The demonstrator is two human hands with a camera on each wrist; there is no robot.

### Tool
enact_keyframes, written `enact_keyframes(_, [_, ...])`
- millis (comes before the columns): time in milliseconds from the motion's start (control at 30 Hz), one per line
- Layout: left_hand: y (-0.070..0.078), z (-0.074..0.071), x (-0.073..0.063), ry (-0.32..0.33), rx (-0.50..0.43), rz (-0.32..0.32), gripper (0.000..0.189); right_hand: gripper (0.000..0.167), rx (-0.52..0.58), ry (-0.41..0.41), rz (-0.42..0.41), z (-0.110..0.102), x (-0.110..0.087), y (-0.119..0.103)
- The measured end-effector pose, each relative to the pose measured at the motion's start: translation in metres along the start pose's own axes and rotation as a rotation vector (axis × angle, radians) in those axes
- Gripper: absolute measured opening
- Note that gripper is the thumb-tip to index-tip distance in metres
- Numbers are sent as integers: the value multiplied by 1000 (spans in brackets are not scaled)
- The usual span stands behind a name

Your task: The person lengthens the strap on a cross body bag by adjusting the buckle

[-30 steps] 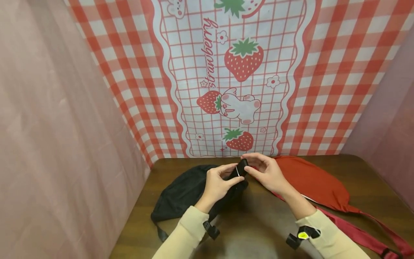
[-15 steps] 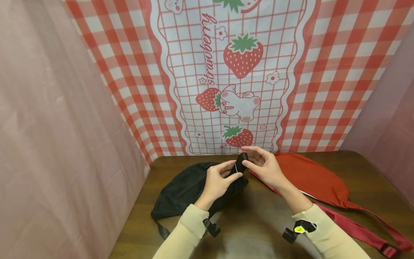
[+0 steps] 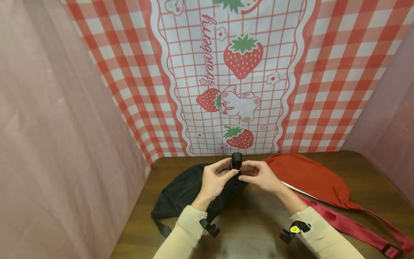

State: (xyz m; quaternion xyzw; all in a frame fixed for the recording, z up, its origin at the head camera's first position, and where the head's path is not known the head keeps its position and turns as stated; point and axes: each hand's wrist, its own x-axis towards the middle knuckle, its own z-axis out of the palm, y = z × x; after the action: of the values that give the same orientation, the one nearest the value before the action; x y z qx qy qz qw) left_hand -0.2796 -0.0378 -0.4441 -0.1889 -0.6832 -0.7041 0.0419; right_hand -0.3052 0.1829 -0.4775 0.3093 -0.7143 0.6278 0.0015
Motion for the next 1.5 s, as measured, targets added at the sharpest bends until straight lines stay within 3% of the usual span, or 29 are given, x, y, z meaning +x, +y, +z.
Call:
enact_keyframes(167, [3, 0, -1, 34, -36, 26, 46, 43, -30, 7, -70, 5, -3, 7])
enact_keyframes(300, [3, 0, 0, 39, -39, 24, 45, 46, -50, 72, -122, 9, -1, 4])
enact_keyframes(400, [3, 1, 2, 39, -39, 48, 44, 43, -69, 111, -118, 8, -2, 2])
enact_keyframes(567, [5, 1, 2, 61, -47, 74, 42, 44, -92, 92, -71, 4, -6, 4])
enact_keyframes(833, [3, 2, 5, 40, -47, 98, 43, 42, -104, 142, -161, 7, -1, -5])
enact_keyframes(1033, [7, 0, 3, 55, -28, 105, 42, 42, -147, 75, -162, 1, -7, -9])
enact_keyframes(1233, [8, -1, 2, 9, 35, 148, 43, 41, -269, 12, -196, -10, 12, -50])
enact_keyframes(1367, [6, -1, 1, -10, 84, 180, 44, 37, -343, -85, -137, -17, 24, -69])
enact_keyframes(1500, [3, -1, -3, -19, 147, 213, 46, 35, -319, -138, -64, -20, 27, -77])
